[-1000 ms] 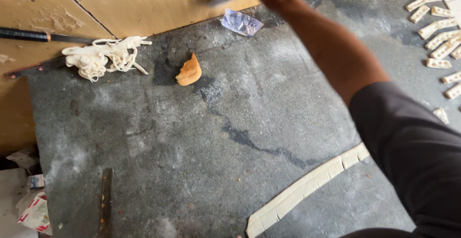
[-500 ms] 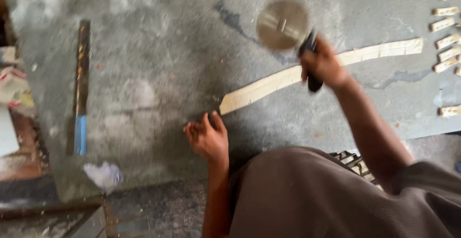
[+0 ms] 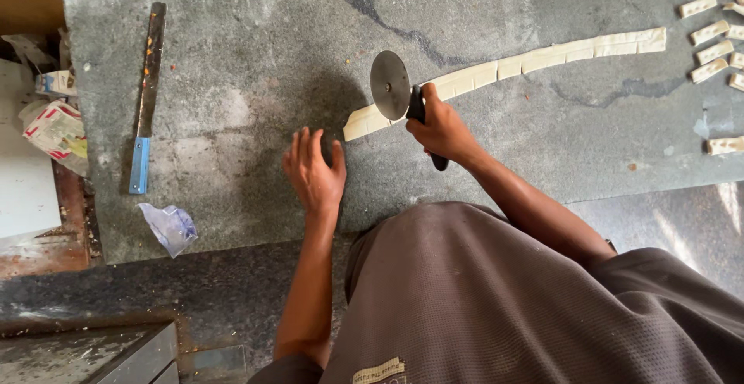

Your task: The person prepares pastry dough by folding small square cutouts, moving trays, and cutting a long strip of dough with a roller cutter on a stone table.

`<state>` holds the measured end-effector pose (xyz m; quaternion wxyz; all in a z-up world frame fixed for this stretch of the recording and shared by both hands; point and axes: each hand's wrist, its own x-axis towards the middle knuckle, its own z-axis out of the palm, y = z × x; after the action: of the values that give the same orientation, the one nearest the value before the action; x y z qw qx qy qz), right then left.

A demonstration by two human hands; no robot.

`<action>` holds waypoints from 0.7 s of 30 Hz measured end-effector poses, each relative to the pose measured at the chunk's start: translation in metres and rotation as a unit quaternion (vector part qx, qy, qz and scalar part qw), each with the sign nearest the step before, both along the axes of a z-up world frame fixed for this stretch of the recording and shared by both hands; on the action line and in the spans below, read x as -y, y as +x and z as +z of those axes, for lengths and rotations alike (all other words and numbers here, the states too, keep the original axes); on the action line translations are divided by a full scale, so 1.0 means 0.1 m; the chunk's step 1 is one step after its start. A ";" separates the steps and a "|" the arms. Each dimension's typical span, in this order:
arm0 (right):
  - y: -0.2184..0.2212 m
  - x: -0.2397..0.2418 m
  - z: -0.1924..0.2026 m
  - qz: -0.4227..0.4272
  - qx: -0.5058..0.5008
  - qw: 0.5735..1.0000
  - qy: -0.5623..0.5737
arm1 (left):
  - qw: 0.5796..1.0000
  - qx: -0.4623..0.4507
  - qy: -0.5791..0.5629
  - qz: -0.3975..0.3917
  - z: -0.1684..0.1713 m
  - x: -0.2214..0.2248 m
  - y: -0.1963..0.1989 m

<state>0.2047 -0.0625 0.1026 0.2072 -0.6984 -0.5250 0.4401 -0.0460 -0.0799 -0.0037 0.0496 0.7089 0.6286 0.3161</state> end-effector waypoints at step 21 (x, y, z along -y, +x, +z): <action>0.17 0.56 0.15 0.004 0.016 0.998 -0.065 | 1.000 -0.003 -0.028 -0.003 -0.19 0.00 0.25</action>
<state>0.2216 -0.1188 0.1181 0.1514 -0.7154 -0.5014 0.4625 -0.0214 -0.0795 -0.0223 0.0686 0.7099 0.6354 0.2959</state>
